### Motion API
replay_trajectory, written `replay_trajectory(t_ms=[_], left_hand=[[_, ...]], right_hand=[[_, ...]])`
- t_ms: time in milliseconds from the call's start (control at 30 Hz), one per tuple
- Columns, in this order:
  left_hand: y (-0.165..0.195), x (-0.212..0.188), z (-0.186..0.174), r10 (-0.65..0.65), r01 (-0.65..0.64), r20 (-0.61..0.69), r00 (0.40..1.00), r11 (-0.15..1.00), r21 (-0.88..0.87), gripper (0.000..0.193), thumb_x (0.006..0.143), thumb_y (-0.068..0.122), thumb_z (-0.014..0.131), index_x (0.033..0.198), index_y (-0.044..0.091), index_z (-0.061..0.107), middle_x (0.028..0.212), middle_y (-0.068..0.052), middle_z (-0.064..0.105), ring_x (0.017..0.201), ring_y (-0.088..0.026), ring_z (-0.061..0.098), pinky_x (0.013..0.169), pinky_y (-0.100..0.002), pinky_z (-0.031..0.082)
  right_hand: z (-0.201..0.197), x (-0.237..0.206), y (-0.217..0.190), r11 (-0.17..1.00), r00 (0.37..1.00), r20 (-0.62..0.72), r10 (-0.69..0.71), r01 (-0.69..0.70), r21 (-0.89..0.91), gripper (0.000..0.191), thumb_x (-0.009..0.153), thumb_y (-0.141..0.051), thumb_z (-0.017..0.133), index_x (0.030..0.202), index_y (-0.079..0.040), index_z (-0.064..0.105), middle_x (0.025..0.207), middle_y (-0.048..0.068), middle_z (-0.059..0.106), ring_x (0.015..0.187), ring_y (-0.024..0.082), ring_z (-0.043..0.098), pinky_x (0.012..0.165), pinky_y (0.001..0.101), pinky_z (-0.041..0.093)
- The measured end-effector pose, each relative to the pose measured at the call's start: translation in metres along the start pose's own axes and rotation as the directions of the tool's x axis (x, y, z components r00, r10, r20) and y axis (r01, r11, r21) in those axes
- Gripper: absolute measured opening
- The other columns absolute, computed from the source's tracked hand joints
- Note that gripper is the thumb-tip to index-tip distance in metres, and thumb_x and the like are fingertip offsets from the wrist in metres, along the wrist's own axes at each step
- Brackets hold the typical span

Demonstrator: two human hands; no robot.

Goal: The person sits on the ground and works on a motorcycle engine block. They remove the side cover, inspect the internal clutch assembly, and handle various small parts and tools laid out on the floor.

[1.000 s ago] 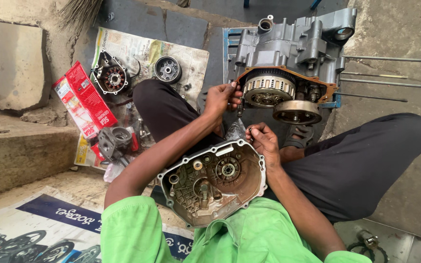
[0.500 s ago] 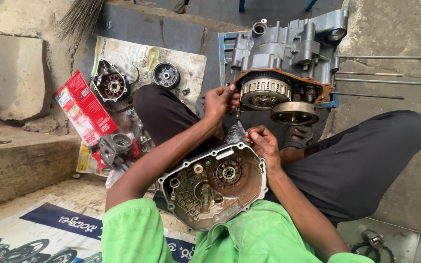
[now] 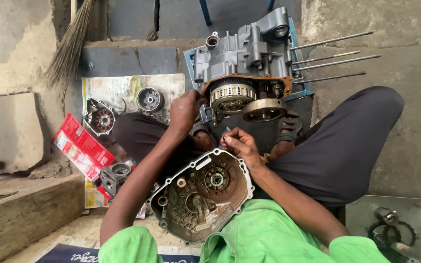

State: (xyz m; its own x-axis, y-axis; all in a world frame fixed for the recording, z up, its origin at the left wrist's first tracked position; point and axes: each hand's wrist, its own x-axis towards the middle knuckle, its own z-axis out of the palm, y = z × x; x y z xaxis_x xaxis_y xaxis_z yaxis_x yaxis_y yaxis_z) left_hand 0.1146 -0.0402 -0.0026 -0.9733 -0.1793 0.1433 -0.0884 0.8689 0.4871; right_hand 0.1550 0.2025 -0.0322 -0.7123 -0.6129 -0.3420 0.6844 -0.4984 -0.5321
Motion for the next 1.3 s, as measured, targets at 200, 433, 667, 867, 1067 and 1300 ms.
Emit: replay_trajectory(t_ms=[200, 433, 667, 867, 1067, 1300], left_hand=[[-0.008, -0.001, 0.009, 0.027, -0.028, 0.018, 0.999, 0.998, 0.063, 0.027, 0.093, 0.028, 0.075, 0.089, 0.003, 0.065, 0.084, -0.016, 0.070, 0.065, -0.035, 0.069, 0.056, -0.046, 0.052], [-0.001, -0.005, 0.010, 0.088, -0.079, -0.066, 0.994, 0.989, 0.129, 0.022, 0.097, 0.025, 0.071, 0.092, 0.005, 0.062, 0.087, -0.012, 0.068, 0.062, -0.032, 0.068, 0.052, -0.043, 0.051], [0.015, -0.016, -0.004, -0.143, 0.144, -0.046, 0.989, 0.989, 0.014, 0.034, 0.093, 0.039, 0.075, 0.091, 0.007, 0.063, 0.071, -0.012, 0.071, 0.061, -0.034, 0.069, 0.055, -0.044, 0.051], [0.026, -0.045, -0.008, -0.128, 0.119, 0.166, 0.978, 0.991, 0.061, 0.033, 0.100, 0.036, 0.068, 0.091, 0.004, 0.063, 0.068, -0.015, 0.071, 0.054, -0.032, 0.068, 0.052, -0.045, 0.052], [0.018, -0.053, 0.009, 0.146, -0.148, 0.369, 0.918, 0.989, -0.025, 0.030, 0.095, 0.035, 0.072, 0.094, 0.005, 0.066, 0.067, -0.018, 0.068, 0.053, -0.036, 0.066, 0.052, -0.045, 0.052], [0.018, -0.057, 0.008, 0.181, -0.181, 0.307, 0.934, 0.983, -0.029, 0.028, 0.099, 0.031, 0.069, 0.091, 0.005, 0.064, 0.070, -0.018, 0.066, 0.057, -0.036, 0.064, 0.052, -0.044, 0.049]], right_hand=[[-0.004, 0.000, 0.003, 1.000, 1.000, -0.004, 0.009, -0.009, 0.002, 0.007, 0.095, -0.005, 0.070, 0.100, -0.003, 0.066, 0.096, 0.009, 0.070, 0.087, 0.013, 0.066, 0.082, 0.0271, 0.056], [-0.002, 0.004, 0.006, 1.000, 1.000, 0.028, 0.004, -0.004, 0.006, 0.007, 0.095, -0.004, 0.070, 0.100, -0.004, 0.066, 0.097, 0.009, 0.070, 0.087, 0.013, 0.066, 0.081, 0.0275, 0.056], [0.024, -0.012, -0.027, 0.919, 0.958, 0.015, -0.285, 0.277, -0.281, 0.007, 0.096, -0.006, 0.069, 0.101, -0.003, 0.065, 0.096, 0.010, 0.068, 0.085, 0.014, 0.067, 0.078, 0.0305, 0.059], [-0.016, -0.032, -0.114, 0.447, 0.435, -0.134, -0.890, 0.777, -0.444, 0.007, 0.101, -0.006, 0.068, 0.106, -0.003, 0.064, 0.095, 0.009, 0.066, 0.084, 0.015, 0.064, 0.078, 0.0293, 0.056], [-0.109, 0.031, -0.114, 0.765, 0.549, -0.588, -0.594, 0.612, -0.201, 0.012, 0.087, 0.006, 0.069, 0.096, 0.000, 0.064, 0.089, 0.011, 0.070, 0.072, 0.019, 0.068, 0.068, 0.0325, 0.059], [-0.104, 0.045, -0.030, 0.953, 0.645, -0.709, -0.285, 0.271, -0.137, 0.006, 0.091, -0.002, 0.071, 0.093, 0.003, 0.071, 0.088, 0.012, 0.073, 0.074, 0.020, 0.072, 0.068, 0.0343, 0.062]])
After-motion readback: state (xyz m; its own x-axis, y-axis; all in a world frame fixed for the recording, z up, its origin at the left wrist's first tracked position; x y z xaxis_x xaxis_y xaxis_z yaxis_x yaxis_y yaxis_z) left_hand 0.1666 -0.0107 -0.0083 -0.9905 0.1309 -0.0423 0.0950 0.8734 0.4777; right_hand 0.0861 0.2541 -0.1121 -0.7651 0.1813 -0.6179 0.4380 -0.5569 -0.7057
